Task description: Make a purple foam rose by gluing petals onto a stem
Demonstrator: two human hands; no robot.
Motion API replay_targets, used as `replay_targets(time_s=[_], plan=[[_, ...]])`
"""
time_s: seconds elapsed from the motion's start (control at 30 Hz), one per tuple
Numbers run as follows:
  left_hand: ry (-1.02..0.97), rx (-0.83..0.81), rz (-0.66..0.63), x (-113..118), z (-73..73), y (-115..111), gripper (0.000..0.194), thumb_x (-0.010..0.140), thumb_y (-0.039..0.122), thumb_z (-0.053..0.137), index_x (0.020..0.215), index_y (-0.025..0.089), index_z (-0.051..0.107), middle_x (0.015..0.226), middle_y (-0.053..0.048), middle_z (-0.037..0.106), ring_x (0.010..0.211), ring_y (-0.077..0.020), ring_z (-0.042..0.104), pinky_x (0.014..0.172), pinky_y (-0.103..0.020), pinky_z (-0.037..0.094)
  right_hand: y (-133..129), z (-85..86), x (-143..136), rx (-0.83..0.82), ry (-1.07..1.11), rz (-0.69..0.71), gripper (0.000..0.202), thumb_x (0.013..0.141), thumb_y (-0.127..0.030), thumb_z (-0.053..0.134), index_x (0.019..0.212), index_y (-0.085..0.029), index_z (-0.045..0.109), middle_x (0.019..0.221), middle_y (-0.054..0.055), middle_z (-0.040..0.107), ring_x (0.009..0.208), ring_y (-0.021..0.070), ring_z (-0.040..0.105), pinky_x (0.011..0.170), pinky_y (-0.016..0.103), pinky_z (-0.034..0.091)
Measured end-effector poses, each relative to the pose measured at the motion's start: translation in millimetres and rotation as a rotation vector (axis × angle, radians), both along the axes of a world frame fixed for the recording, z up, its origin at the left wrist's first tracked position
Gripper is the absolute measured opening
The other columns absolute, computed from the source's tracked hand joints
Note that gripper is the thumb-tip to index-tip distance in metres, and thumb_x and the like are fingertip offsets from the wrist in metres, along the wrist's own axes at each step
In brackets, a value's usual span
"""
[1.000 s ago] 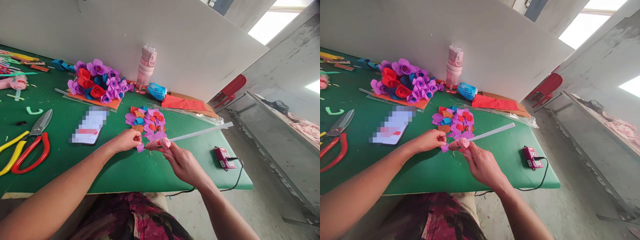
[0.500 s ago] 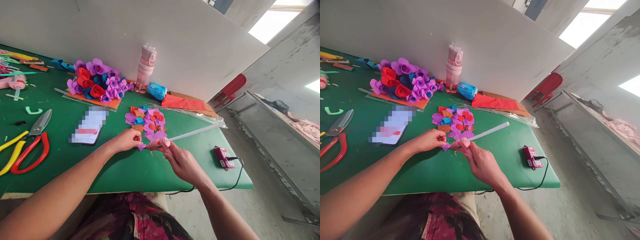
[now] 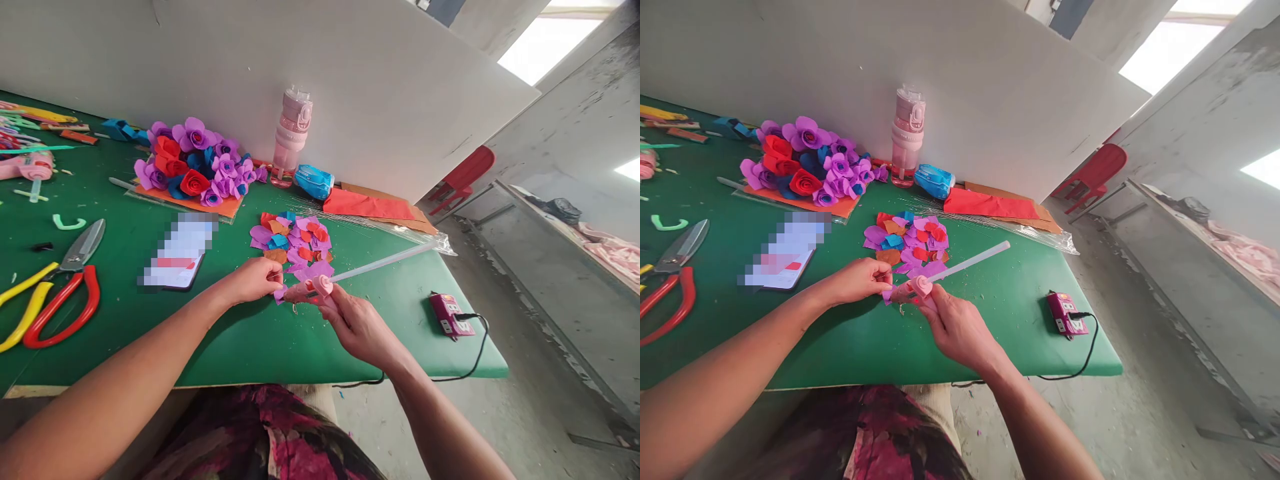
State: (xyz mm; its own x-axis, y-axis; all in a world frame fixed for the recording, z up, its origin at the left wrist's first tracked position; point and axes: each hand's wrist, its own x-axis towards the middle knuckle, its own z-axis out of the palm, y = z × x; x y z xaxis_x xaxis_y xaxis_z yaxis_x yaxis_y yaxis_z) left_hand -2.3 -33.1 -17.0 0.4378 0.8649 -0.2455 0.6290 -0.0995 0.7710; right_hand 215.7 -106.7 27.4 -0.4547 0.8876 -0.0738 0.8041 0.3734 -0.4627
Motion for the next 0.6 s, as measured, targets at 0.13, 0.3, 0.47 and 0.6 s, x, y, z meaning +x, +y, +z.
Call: replay_targets(time_s=[0.13,0.3,0.47,0.6], plan=[[-0.014,-0.007,0.012,0.5,0.4,-0.1,0.009,0.062,0.027,0.054,0.059,0.018,0.054,0.059,0.002,0.054,0.06,-0.0142,0.048,0.054,-0.024,0.031,2.3,-1.1,6.9,0.015,-0.005,-0.016,0.019,0.096,-0.032,0.035,0.098,-0.019,0.048,0.077,0.003,0.063,0.062,0.0169,0.057,0.056,0.025,0.032],[-0.038,-0.011,0.017,-0.7,-0.9,-0.2,0.007,0.061,0.025,0.053,0.059,0.018,0.054,0.059,0.002,0.055,0.06,-0.0145,0.049,0.055,-0.024,0.033,1.6,1.2,14.5,0.014,0.001,-0.057,0.019,0.095,-0.03,0.036,0.103,-0.019,0.048,0.081,0.004,0.065,0.065,0.0176,0.058,0.058,0.025,0.035],[-0.024,0.007,0.012,0.0,0.6,-0.3,0.007,0.061,0.024,0.053,0.057,0.018,0.053,0.057,0.002,0.054,0.059,-0.0142,0.047,0.053,-0.024,0.03,-1.7,2.0,6.9,0.008,0.018,-0.019,0.02,0.096,-0.03,0.035,0.104,-0.019,0.049,0.079,0.004,0.065,0.064,0.0175,0.058,0.058,0.025,0.035],[-0.017,-0.003,0.016,0.5,3.1,-0.8,0.008,0.062,0.026,0.054,0.058,0.018,0.054,0.057,0.002,0.054,0.058,-0.0141,0.047,0.053,-0.024,0.03,-2.3,1.8,2.1,0.013,-0.032,-0.013,0.021,0.095,-0.029,0.035,0.107,-0.019,0.049,0.076,0.003,0.064,0.062,0.0179,0.058,0.056,0.025,0.033]])
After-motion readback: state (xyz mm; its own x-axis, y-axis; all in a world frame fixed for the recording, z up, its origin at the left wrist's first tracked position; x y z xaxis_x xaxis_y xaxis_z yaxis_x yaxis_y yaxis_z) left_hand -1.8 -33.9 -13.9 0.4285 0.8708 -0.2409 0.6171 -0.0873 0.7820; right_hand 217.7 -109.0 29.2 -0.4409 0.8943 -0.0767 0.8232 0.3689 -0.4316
